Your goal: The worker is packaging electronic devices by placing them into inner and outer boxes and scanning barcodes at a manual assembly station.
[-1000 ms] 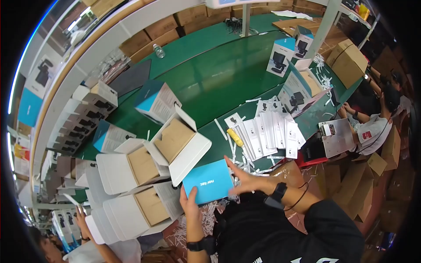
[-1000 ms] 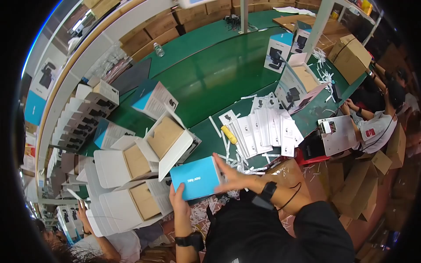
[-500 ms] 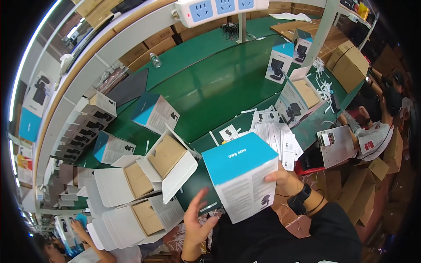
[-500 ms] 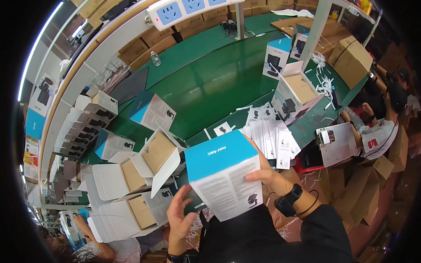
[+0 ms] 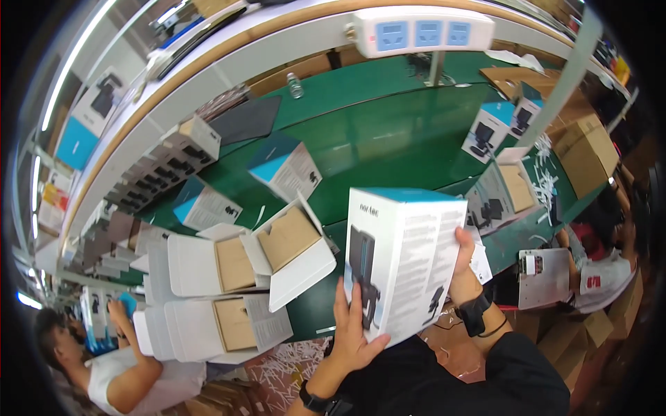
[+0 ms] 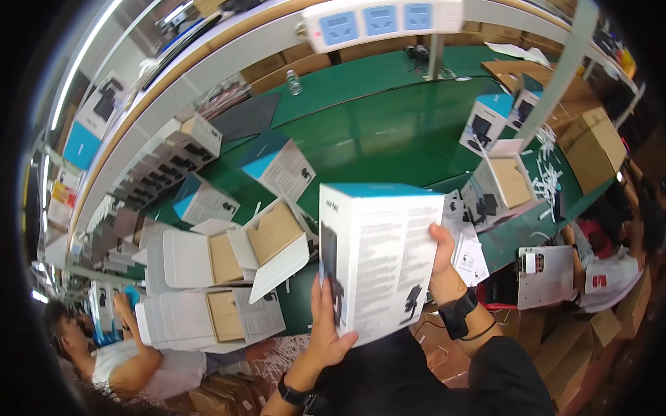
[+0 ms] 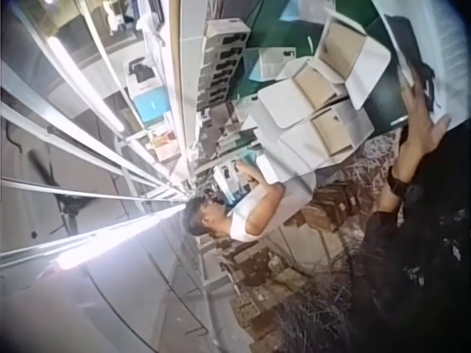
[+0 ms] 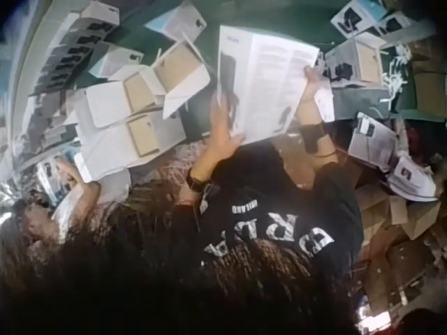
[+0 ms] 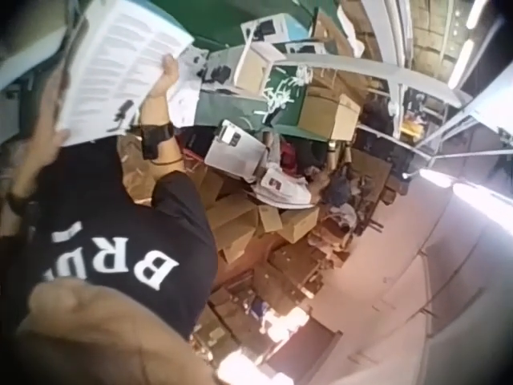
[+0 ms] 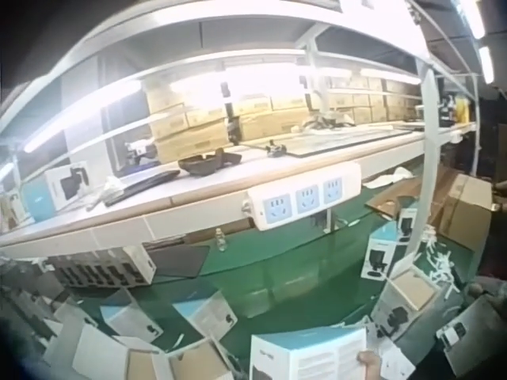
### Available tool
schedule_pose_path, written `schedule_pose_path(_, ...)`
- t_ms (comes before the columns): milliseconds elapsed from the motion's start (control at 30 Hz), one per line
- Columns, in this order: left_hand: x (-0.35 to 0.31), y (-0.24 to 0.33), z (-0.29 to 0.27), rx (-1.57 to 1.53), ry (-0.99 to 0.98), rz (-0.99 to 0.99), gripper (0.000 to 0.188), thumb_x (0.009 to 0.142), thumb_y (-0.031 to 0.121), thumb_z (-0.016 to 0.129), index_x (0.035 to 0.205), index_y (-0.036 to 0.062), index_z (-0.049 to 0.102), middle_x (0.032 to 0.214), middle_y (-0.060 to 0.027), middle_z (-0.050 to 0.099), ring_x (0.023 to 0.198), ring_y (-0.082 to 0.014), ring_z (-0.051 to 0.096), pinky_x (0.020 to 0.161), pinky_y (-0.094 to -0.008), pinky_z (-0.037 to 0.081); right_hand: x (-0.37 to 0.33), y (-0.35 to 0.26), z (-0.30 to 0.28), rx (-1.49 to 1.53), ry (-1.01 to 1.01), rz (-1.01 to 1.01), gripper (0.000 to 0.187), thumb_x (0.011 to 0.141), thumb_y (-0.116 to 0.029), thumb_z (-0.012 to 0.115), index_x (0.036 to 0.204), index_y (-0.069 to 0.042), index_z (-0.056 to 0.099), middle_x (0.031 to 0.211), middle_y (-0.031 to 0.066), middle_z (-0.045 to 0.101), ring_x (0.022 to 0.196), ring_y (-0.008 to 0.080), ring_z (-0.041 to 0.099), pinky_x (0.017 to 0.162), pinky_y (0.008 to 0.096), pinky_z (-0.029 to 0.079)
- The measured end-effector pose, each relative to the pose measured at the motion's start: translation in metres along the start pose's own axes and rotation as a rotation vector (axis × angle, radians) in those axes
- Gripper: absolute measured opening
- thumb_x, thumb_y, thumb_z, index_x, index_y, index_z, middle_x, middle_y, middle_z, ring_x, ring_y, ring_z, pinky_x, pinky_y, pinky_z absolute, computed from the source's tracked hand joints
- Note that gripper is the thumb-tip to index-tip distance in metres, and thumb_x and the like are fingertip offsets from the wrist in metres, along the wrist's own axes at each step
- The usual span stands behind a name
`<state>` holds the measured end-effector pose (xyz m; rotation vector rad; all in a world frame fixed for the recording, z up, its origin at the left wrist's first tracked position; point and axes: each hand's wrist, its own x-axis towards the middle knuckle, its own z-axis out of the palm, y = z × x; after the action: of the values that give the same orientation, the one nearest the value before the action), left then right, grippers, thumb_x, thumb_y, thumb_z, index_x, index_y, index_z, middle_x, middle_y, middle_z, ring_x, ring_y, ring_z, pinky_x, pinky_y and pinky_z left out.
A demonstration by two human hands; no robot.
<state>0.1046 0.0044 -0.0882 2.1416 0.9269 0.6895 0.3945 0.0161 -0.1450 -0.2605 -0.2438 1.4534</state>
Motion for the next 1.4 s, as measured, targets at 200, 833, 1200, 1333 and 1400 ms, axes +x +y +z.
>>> schedule_pose_path(200, -0.01, -0.033, 0.004, 0.036, -0.078, -0.22, 0.085, 0.087, 0.025, 0.079, 0.155, -0.0014, 0.035, 0.146, -0.0302, 0.05, 0.136, -0.0406, 0.05, 0.112, -0.04, 0.04, 0.085, 0.004, 0.039, -0.622, 0.056, -0.298, 0.086, 0.078, -0.029, 0.076, 0.149, 0.002, 0.04, 0.134, 0.0205, 0.06, 0.118, 0.0344, 0.062, 0.105, 0.0438, 0.048)
schedule_pose_path(833, 0.005, -0.074, -0.086, -1.228, 0.413, -0.587, 0.079, 0.088, 0.058, 0.051, 0.135, -0.006, 0.055, 0.123, -0.0279, 0.067, 0.108, -0.0449, 0.068, 0.084, -0.0538, 0.06, 0.257, 0.013, -0.088, -1.787, 0.505, -0.564, 0.122, 0.065, -0.023, 0.091, 0.16, -0.006, 0.016, 0.146, 0.0249, 0.041, 0.136, 0.0383, 0.047, 0.108, 0.0429, 0.046)
schedule_pose_path(1200, -0.011, -0.044, -0.064, -1.427, 0.53, -0.75, 0.063, 0.074, 0.022, 0.052, 0.129, -0.0089, 0.056, 0.102, -0.0229, 0.071, 0.08, -0.0383, 0.07, 0.071, -0.0535, 0.06, 0.077, 0.048, -0.124, -1.945, 0.274, -0.086, 0.042, 0.083, -0.02, 0.073, 0.122, -0.007, 0.064, 0.098, 0.0135, 0.071, 0.089, 0.0343, 0.071, 0.083, 0.0416, 0.057)
schedule_pose_path(1333, -0.047, -0.039, -0.071, -1.635, 0.505, -0.741, 0.064, 0.074, 0.024, 0.052, 0.129, -0.0098, 0.056, 0.086, -0.0179, 0.066, 0.075, -0.0375, 0.069, 0.069, -0.0524, 0.059, 0.041, 0.102, -0.095, -1.978, 0.136, 0.043, 0.043, 0.085, -0.024, 0.068, 0.125, -0.01, 0.063, 0.116, 0.0188, 0.066, 0.1, 0.0393, 0.068, 0.086, 0.0432, 0.057)
schedule_pose_path(1400, -0.07, -0.034, -0.074, -1.558, 0.383, -0.696, 0.067, 0.074, 0.025, 0.05, 0.132, -0.008, 0.055, 0.064, -0.0085, 0.057, 0.073, -0.0359, 0.069, 0.068, -0.0507, 0.058, 0.039, 0.109, -0.121, -2.0, 0.239, 0.024, 0.044, 0.085, -0.021, 0.067, 0.127, -0.011, 0.061, 0.12, 0.0203, 0.064, 0.102, 0.0393, 0.067, 0.087, 0.0448, 0.056)
